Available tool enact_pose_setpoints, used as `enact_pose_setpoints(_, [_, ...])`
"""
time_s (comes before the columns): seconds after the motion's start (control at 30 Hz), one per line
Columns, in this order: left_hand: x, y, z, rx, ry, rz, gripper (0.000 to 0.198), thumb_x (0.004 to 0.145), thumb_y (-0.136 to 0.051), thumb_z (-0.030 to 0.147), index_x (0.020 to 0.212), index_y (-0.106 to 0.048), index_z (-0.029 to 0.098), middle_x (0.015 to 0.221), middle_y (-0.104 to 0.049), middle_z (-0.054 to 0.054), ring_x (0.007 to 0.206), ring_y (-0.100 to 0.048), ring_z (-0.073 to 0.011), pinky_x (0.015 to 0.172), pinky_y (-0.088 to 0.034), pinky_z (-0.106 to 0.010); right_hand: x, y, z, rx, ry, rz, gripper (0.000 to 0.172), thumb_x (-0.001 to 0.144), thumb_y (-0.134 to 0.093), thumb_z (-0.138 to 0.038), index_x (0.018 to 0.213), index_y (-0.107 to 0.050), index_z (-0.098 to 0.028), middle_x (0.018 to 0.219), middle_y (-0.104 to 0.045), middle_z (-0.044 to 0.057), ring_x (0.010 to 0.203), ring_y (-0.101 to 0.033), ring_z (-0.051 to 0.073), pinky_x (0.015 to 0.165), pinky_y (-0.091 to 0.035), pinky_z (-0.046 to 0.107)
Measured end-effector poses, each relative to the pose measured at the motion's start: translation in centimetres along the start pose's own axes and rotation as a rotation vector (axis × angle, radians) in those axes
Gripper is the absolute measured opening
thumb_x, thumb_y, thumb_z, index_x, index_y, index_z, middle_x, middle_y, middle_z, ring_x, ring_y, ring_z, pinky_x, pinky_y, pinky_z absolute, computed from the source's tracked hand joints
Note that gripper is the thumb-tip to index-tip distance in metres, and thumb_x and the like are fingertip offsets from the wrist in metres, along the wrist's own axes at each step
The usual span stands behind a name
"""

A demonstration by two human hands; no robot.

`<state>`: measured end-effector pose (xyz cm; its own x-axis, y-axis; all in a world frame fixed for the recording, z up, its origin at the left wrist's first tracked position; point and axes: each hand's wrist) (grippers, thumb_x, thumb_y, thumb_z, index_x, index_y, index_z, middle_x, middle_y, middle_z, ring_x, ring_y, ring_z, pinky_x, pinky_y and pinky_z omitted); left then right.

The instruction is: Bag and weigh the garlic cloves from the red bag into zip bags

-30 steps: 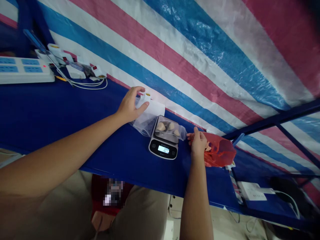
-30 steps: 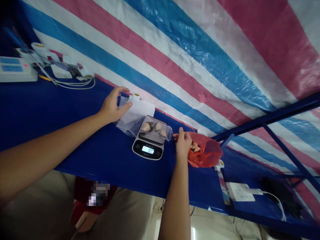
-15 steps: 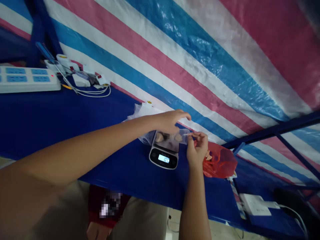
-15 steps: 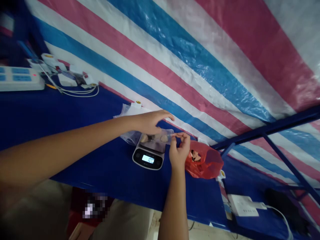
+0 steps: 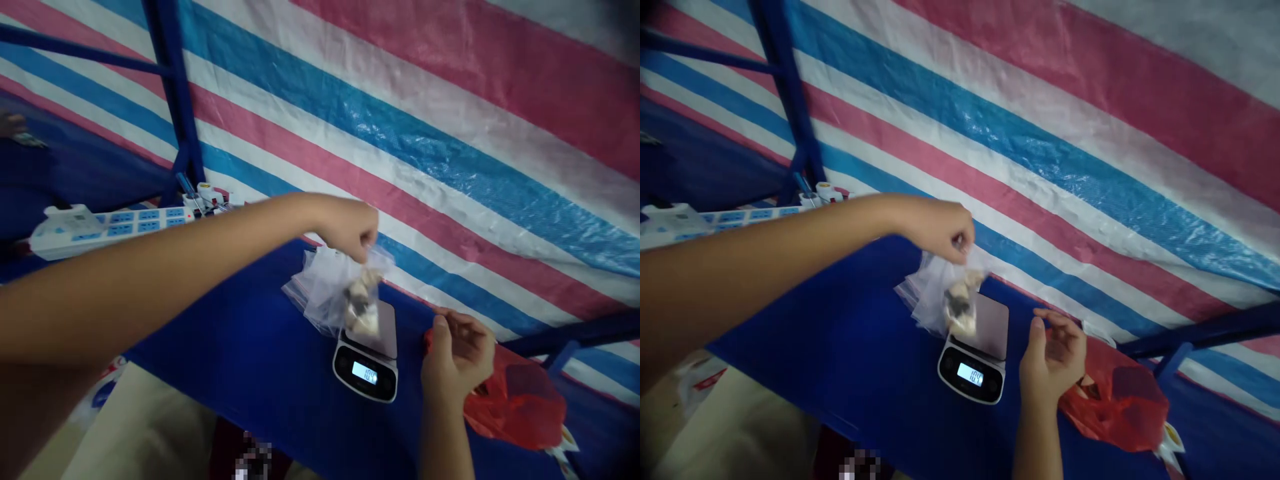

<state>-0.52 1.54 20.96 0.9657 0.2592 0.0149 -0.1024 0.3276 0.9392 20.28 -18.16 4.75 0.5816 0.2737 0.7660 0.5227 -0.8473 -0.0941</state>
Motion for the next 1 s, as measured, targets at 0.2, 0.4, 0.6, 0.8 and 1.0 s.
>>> enact_pose_setpoints(0.2, [-4.2,2.5,-13.3,0.187,0.558,0.069,0.035,0.069,-0.075,0.049,0.08,-0.073,0.015,0.068,-0.066,0.001,0.077,-0.051,-0.0131,0.077,-0.038,-0.026,-0.7,1.7,3.8,-0.22,-0.309,0.028,0.028,0.082,-0.08,-0.04,0.092,-0.065,-0.019,0.086,-0.068,0.002,0.078,-0.064,0.017,0.079,-0.049,0.035])
enact_pose_setpoints(0.4, [-5.1,0.1,-14.7,0.276,0.75,0.461,0.063,0.08,-0.067,0.051,0.131,-0.064,0.014,0.134,-0.068,-0.014,0.119,-0.058,-0.0268,0.099,-0.042,-0.037,-0.2,1.8,3.9,-0.205,-0.363,-0.01,0.028,0.081,-0.077,-0.042,0.093,-0.065,-0.02,0.085,-0.068,0.003,0.08,-0.066,0.018,0.079,-0.05,0.035])
enact_pose_setpoints(0.6, [-1.9,-7.8,-7.8,0.157,0.69,0.288,0.048,0.084,-0.062,0.057,0.106,-0.071,0.016,0.109,-0.076,-0.016,0.099,-0.069,-0.0301,0.084,-0.05,-0.037,-1.1,1.4,4.2,-0.243,-0.359,-0.121,0.025,0.086,-0.071,-0.042,0.093,-0.064,-0.019,0.085,-0.07,0.004,0.082,-0.068,0.02,0.081,-0.052,0.037])
enact_pose_setpoints(0.8, [-1.3,-12.6,-5.3,0.043,0.824,0.253,0.058,0.092,-0.051,0.061,0.127,-0.06,0.016,0.124,-0.072,-0.019,0.112,-0.069,-0.0332,0.084,-0.05,-0.037,-1.6,1.3,4.2,-0.306,-0.341,-0.143,0.022,0.089,-0.066,-0.04,0.094,-0.064,-0.018,0.084,-0.07,0.004,0.078,-0.066,0.019,0.081,-0.052,0.036])
enact_pose_setpoints(1.0, [-6.3,-14.5,1.0,0.024,0.516,0.25,0.042,0.093,-0.055,0.051,0.121,-0.061,0.02,0.114,-0.072,-0.012,0.106,-0.068,-0.0303,0.084,-0.051,-0.04,-1.8,1.0,3.9,-0.316,-0.29,-0.165,0.019,0.09,-0.064,-0.037,0.094,-0.065,-0.018,0.084,-0.07,0.004,0.077,-0.066,0.019,0.08,-0.052,0.035])
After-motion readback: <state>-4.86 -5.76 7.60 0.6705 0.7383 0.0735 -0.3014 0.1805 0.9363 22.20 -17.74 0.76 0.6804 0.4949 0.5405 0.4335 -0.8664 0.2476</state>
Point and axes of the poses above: each hand's wrist, its own x-axis towards the middle knuckle, its own y-axis out of the back of the hand, z = x × y
